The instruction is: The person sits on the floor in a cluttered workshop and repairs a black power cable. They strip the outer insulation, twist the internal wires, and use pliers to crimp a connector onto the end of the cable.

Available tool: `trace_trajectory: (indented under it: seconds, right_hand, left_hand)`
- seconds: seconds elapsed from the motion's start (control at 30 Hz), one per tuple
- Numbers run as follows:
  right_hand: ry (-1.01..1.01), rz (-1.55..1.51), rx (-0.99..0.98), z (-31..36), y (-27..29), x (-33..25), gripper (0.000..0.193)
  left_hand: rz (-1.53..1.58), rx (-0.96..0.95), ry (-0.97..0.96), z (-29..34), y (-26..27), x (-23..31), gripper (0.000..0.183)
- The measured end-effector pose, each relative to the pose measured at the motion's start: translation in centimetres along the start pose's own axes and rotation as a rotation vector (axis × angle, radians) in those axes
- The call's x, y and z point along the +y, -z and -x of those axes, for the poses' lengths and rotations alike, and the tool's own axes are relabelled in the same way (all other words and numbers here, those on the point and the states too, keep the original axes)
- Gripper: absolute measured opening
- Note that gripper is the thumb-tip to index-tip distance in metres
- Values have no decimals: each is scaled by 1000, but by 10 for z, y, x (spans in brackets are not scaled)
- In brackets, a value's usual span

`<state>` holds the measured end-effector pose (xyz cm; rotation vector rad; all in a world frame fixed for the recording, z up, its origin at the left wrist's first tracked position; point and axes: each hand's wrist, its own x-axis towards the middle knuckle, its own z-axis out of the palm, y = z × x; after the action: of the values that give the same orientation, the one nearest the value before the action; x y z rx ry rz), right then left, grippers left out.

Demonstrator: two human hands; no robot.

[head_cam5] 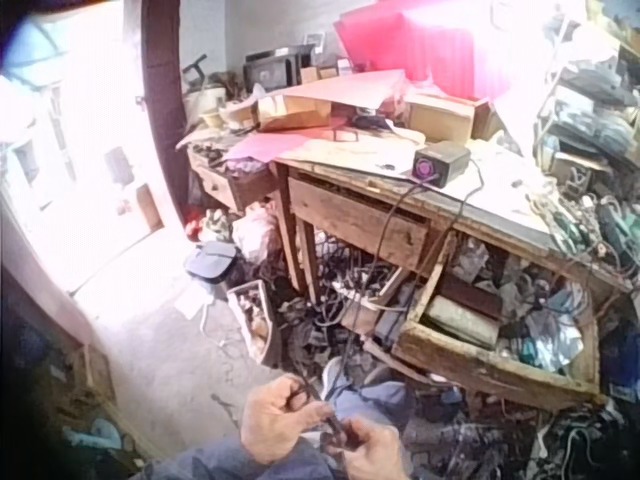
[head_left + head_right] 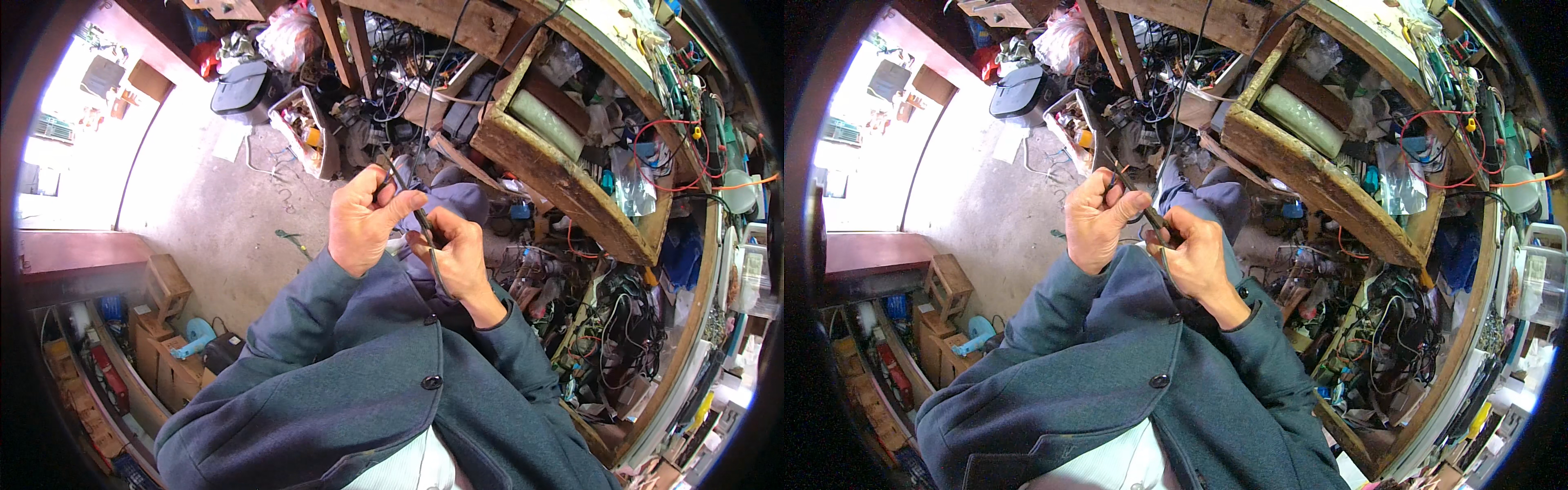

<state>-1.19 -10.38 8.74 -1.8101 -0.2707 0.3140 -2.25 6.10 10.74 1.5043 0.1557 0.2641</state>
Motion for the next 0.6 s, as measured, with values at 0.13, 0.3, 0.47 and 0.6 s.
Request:
trace_trajectory:
  seconds: [0.13,0.3,0.47,0.6]
  right_hand:
    - [5,1,19,0,-2,2,27]
    - [-8,-58,24,1,-4,1,25]
    - [48,16,58,2,-4,-1,25]
    - [36,12,58,3,-4,-1,28]
  left_hand:
    - [19,14,38,1,-2,1,42]
    - [-44,24,-9,2,-1,3,45]
    - [-102,51,-29,2,-3,6,49]
    - [-117,62,-60,2,-3,7,50]
